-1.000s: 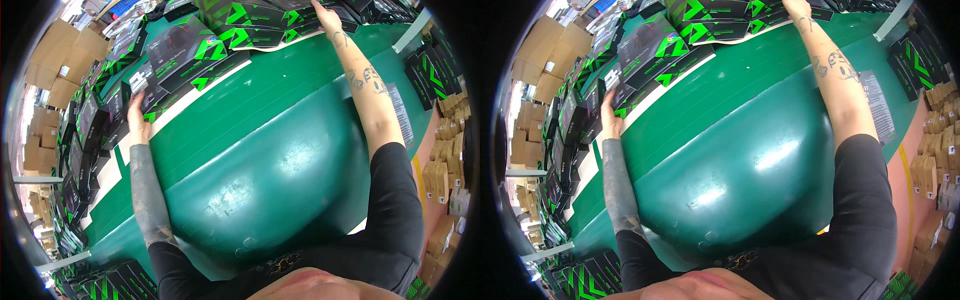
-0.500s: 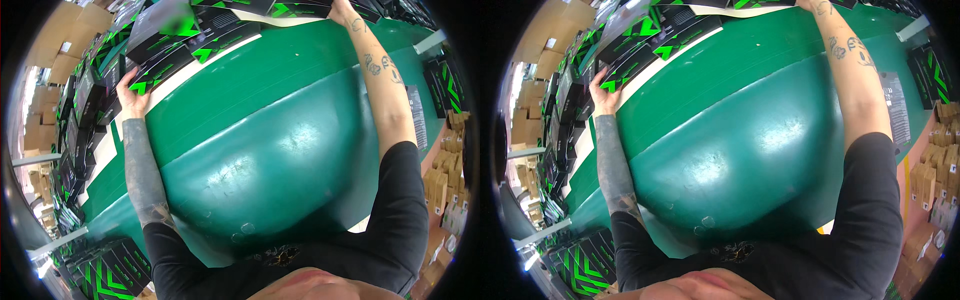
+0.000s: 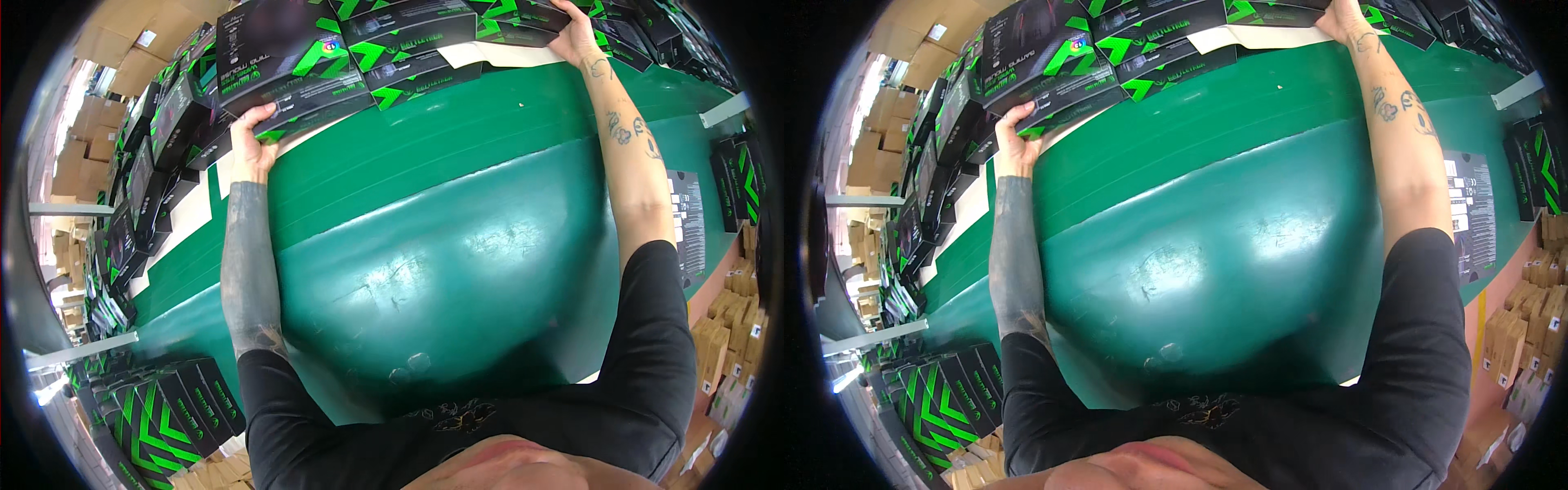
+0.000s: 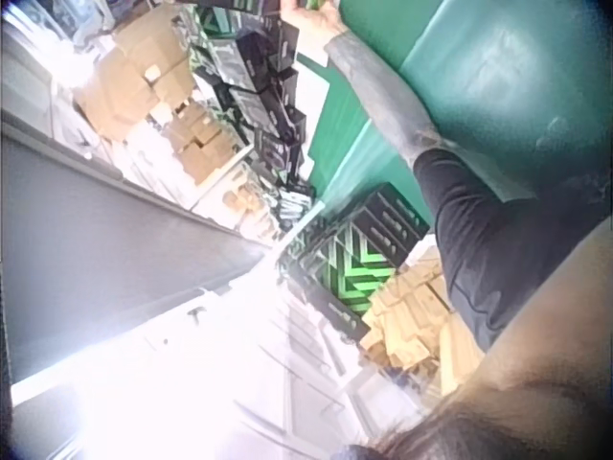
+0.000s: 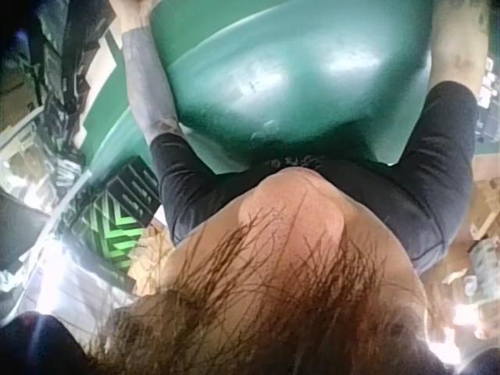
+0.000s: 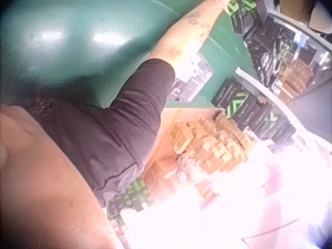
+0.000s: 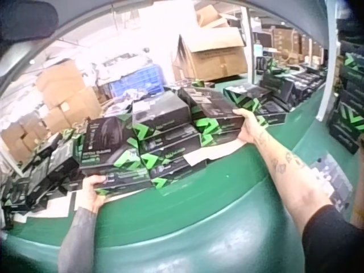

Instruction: Organizes and inspects wireless gaming mouse boxes on an assembly line.

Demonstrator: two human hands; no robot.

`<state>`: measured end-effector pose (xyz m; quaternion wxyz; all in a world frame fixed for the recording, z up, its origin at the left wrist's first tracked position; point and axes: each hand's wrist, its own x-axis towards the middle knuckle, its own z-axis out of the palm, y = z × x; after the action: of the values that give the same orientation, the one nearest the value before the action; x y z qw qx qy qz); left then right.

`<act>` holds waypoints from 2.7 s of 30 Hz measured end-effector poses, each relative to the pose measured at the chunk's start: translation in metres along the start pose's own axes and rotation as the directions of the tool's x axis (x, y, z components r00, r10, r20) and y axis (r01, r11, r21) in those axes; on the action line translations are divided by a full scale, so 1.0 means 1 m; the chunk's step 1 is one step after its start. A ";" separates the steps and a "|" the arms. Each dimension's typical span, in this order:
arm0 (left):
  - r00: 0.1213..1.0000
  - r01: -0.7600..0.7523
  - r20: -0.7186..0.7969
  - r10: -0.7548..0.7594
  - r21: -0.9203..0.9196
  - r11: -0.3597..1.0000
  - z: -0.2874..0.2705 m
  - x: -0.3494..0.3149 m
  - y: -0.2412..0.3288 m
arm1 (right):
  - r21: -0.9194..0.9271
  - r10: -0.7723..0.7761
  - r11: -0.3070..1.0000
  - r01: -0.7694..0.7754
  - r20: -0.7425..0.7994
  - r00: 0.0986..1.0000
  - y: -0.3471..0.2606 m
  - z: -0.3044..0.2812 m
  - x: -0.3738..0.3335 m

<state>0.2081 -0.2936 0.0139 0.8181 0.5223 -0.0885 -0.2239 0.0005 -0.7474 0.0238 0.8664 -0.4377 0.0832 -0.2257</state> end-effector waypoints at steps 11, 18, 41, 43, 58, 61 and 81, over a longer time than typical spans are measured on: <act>0.996 -0.091 -0.013 0.091 -0.071 0.993 -0.004 -0.123 0.008 | -0.139 0.094 0.984 -0.111 -0.121 0.988 0.002 0.000 -0.067; 0.990 -0.103 -0.108 0.090 -0.121 0.987 -0.032 -0.232 0.006 | -0.199 0.089 0.974 -0.111 -0.117 0.989 0.003 0.036 -0.152; 0.923 -0.265 -0.278 0.267 0.043 0.963 -0.070 -0.323 0.007 | -0.221 0.286 0.933 -0.282 -0.017 0.958 0.018 0.065 -0.216; 0.913 -0.278 -0.294 0.283 0.060 0.959 -0.056 -0.325 0.015 | -0.228 0.269 0.935 -0.271 -0.042 0.962 0.014 0.069 -0.233; 0.953 -0.267 -0.106 0.282 0.138 0.954 -0.025 -0.402 0.017 | -0.586 0.203 0.767 -0.262 -0.166 0.965 -0.011 0.076 -0.402; 0.953 -0.273 -0.080 0.292 0.186 0.944 -0.037 -0.378 0.018 | -0.536 0.163 0.811 -0.234 -0.176 0.971 -0.013 0.087 -0.371; 0.901 -0.340 -0.267 0.341 0.052 0.939 -0.073 -0.458 -0.024 | -0.248 0.087 0.958 -0.140 -0.212 0.973 0.020 0.046 -0.433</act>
<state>-0.1752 -0.0323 0.0011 0.8478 0.5263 -0.0654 -0.0035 -0.3601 -0.5028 0.0123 0.7999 -0.5179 0.2235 -0.2049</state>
